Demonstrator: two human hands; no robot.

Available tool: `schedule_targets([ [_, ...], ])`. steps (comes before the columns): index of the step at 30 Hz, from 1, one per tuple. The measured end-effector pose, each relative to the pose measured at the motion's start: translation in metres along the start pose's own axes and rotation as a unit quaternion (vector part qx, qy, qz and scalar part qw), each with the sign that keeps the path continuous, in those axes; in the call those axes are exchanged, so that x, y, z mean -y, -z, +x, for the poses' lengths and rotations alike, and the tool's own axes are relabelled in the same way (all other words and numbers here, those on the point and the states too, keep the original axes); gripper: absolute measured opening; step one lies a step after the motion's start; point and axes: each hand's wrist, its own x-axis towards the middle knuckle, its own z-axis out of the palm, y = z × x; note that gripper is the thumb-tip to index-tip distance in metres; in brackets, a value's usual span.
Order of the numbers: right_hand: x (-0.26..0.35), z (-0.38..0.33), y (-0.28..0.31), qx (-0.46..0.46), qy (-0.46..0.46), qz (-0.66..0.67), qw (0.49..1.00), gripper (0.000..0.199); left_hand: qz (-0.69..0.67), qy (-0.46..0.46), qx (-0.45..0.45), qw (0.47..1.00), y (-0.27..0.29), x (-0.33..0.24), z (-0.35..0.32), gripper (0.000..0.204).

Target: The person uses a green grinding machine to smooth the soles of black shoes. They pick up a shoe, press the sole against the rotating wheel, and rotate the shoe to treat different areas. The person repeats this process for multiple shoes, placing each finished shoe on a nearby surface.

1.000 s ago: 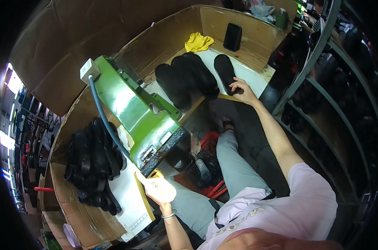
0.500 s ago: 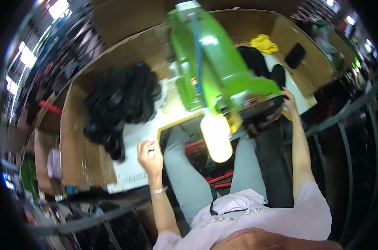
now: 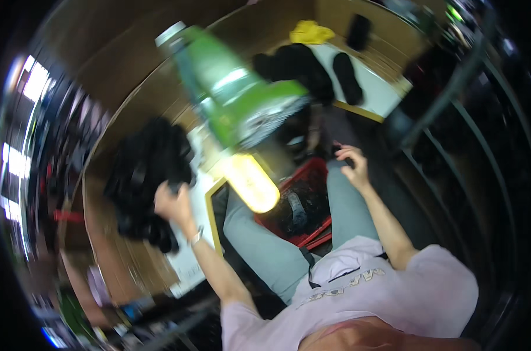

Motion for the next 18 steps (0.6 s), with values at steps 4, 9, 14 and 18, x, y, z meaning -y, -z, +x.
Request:
schedule_targets([
  [4, 0.005, -0.072, -0.02, 0.099, -0.207, 0.172, 0.958, 0.028, -0.123, 0.166, -0.229, 0.951, 0.102, -0.05, -0.061, 0.049],
  [9, 0.06, -0.077, -0.028, 0.228, -0.348, 0.428, 0.803, 0.07, -0.338, 0.228, -0.134, 0.903, 0.12, -0.115, -0.155, 0.041],
  [14, 0.041, -0.085, -0.009, 0.337, -0.307, 0.4, 0.795, 0.067, -0.562, 0.359, 0.101, 0.738, 0.094, -0.165, -0.201, 0.036],
  [18, 0.008, -0.108, 0.017, 0.344, -0.438, 0.377, 0.74, 0.046, -0.662, 0.361, 0.178, 0.632, 0.06, -0.192, -0.213, 0.039],
])
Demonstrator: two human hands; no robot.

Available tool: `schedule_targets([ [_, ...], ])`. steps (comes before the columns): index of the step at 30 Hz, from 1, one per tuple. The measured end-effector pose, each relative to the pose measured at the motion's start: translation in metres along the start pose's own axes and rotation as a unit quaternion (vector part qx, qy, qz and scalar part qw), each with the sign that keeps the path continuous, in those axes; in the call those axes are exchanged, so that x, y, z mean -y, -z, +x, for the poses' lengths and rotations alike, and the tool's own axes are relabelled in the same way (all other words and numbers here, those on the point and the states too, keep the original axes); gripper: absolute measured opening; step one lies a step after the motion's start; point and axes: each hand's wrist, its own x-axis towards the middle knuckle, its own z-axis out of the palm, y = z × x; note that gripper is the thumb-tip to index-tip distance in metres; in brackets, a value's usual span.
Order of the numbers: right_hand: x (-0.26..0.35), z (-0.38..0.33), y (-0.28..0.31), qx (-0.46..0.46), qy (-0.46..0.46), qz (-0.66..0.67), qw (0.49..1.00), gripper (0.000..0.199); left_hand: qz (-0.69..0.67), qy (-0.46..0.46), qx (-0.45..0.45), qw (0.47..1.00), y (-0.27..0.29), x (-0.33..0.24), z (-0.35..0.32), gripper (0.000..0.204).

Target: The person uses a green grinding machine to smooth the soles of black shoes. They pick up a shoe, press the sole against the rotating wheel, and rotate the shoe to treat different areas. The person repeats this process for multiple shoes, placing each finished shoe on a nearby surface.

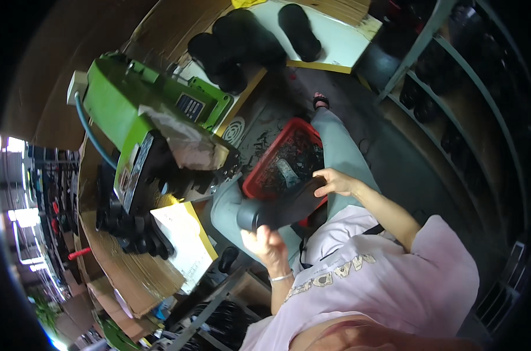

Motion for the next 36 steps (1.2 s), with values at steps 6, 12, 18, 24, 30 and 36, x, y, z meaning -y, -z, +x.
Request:
schedule_targets([
  [6, -0.015, -0.001, -0.016, 0.022, -0.042, 0.06, 0.997, 0.039, 0.064, 0.11, 0.088, 0.988, -0.026, 0.021, 0.04, 0.027],
  [12, -0.016, 0.013, -0.045, 0.056, -0.063, 0.057, 0.995, 0.041, 0.097, 0.062, 0.126, 0.985, -0.022, 0.012, 0.069, 0.027],
  [18, -0.016, 0.014, -0.044, 0.034, -0.036, 0.054, 0.997, 0.046, 0.077, -0.002, 0.103, 0.992, -0.023, 0.017, 0.069, 0.03],
  [24, -0.011, -0.025, -0.003, -0.094, 0.039, 0.164, 0.981, 0.044, 0.074, 0.033, 0.075, 0.994, -0.01, 0.023, 0.056, 0.041],
  [30, 0.079, -0.019, 0.023, -0.306, 0.227, 0.149, 0.912, 0.04, 0.13, 0.005, 0.085, 0.988, -0.012, 0.029, 0.058, 0.045],
  [36, 0.186, 0.01, 0.019, -0.253, 0.292, -0.016, 0.922, 0.041, 0.089, -0.007, 0.086, 0.992, -0.019, 0.012, 0.062, 0.04],
])
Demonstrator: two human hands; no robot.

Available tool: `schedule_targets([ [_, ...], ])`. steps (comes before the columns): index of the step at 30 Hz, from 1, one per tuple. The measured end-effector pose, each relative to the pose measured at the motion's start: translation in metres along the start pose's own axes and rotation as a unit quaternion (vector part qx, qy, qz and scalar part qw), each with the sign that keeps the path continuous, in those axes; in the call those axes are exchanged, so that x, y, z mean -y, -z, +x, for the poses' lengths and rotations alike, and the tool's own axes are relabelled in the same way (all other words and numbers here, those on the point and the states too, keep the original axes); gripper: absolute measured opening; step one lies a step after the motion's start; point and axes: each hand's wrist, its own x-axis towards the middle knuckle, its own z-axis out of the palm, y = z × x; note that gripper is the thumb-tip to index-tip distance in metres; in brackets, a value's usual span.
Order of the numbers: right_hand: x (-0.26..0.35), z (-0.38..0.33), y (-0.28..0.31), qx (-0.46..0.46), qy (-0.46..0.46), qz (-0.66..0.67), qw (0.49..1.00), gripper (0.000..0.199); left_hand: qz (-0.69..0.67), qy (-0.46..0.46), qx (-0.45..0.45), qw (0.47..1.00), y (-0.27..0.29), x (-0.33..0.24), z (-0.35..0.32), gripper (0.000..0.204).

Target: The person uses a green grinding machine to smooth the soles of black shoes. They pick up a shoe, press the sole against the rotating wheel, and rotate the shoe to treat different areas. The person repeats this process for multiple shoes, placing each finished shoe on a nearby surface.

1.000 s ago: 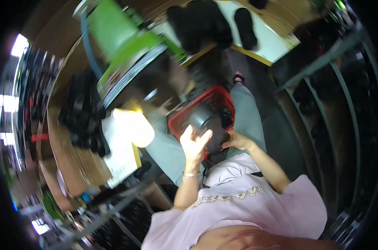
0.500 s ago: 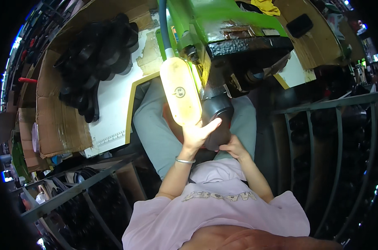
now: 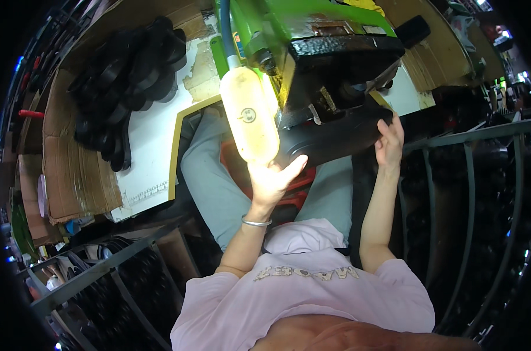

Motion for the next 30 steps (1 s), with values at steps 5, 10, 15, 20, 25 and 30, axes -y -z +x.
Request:
schedule_targets([
  [5, 0.006, 0.018, -0.037, 0.065, -0.008, 0.011, 0.998, 0.044, -0.059, -0.061, -0.064, 0.994, 0.006, -0.031, -0.003, 0.043],
  [10, -0.002, -0.001, -0.049, 0.079, 0.034, 0.012, 0.996, 0.048, -0.099, 0.028, -0.04, 0.994, 0.038, -0.04, -0.018, 0.044],
  [15, 0.005, 0.012, -0.026, 0.032, 0.062, -0.012, 0.998, 0.049, -0.094, 0.027, 0.008, 0.995, 0.026, -0.012, -0.013, 0.053],
  [20, 0.035, 0.042, -0.023, 0.013, 0.087, -0.072, 0.993, 0.046, -0.071, -0.009, 0.023, 0.997, 0.0, 0.008, 0.004, 0.044],
  [25, 0.035, 0.039, -0.041, 0.054, 0.072, -0.097, 0.991, 0.046, -0.057, -0.048, -0.042, 0.996, 0.006, 0.005, -0.002, 0.044],
  [30, 0.02, 0.018, -0.059, 0.081, 0.058, -0.053, 0.994, 0.046, -0.085, 0.0, -0.058, 0.995, 0.031, -0.021, -0.012, 0.045],
])
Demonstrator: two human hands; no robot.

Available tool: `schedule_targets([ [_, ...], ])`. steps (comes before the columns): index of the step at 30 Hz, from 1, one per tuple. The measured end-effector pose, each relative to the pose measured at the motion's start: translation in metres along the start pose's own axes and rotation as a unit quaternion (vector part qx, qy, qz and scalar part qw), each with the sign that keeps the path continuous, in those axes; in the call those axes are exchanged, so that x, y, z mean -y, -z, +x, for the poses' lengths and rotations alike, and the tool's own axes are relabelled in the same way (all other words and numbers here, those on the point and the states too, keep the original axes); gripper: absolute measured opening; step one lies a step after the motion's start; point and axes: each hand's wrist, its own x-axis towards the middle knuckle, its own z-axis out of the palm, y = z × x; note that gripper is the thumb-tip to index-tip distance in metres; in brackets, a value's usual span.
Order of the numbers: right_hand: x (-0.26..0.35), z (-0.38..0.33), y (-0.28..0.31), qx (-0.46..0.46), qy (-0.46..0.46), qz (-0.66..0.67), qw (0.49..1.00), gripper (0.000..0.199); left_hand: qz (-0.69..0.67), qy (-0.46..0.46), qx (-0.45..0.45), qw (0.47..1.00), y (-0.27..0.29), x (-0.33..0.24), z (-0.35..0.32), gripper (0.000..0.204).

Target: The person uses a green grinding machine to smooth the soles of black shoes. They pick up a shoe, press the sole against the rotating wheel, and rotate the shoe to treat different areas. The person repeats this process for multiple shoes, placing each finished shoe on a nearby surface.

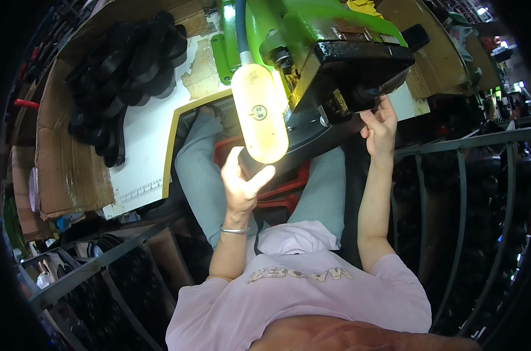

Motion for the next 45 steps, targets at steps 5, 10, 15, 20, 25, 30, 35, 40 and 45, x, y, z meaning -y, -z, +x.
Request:
schedule_targets([
  [5, -0.011, -0.024, -0.023, -0.007, -0.012, 0.007, 1.0, 0.05, -0.042, 0.005, -0.011, 0.999, 0.021, -0.02, -0.003, 0.045],
  [10, -0.023, -0.041, -0.041, 0.005, -0.026, 0.013, 1.0, 0.048, -0.044, -0.009, -0.018, 0.999, 0.05, -0.019, -0.009, 0.045],
  [15, -0.026, -0.037, -0.027, -0.016, -0.017, 0.044, 0.999, 0.049, 0.055, -0.038, -0.017, 0.998, 0.032, -0.021, -0.017, 0.044],
  [20, -0.029, -0.026, -0.013, -0.043, -0.028, 0.047, 0.998, 0.046, 0.11, -0.054, -0.004, 0.992, 0.014, -0.02, -0.007, 0.041],
  [25, -0.033, -0.031, -0.026, -0.023, -0.053, 0.061, 0.996, 0.046, 0.106, -0.052, -0.019, 0.993, 0.024, -0.031, -0.003, 0.041],
  [30, -0.035, -0.036, -0.042, -0.004, -0.079, 0.072, 0.994, 0.049, 0.052, -0.056, -0.036, 0.996, 0.037, -0.033, -0.01, 0.042],
  [35, -0.048, -0.049, -0.066, 0.009, -0.097, 0.081, 0.992, 0.052, 0.067, -0.045, -0.058, 0.995, 0.071, -0.038, -0.021, 0.045],
  [40, -0.045, -0.058, -0.079, 0.056, -0.036, 0.068, 0.995, 0.046, 0.32, -0.067, 0.01, 0.945, 0.089, -0.054, -0.015, 0.041],
  [45, -0.047, -0.062, -0.055, 0.029, 0.023, 0.054, 0.998, 0.043, 0.62, -0.209, 0.088, 0.752, 0.022, -0.045, 0.008, 0.056],
])
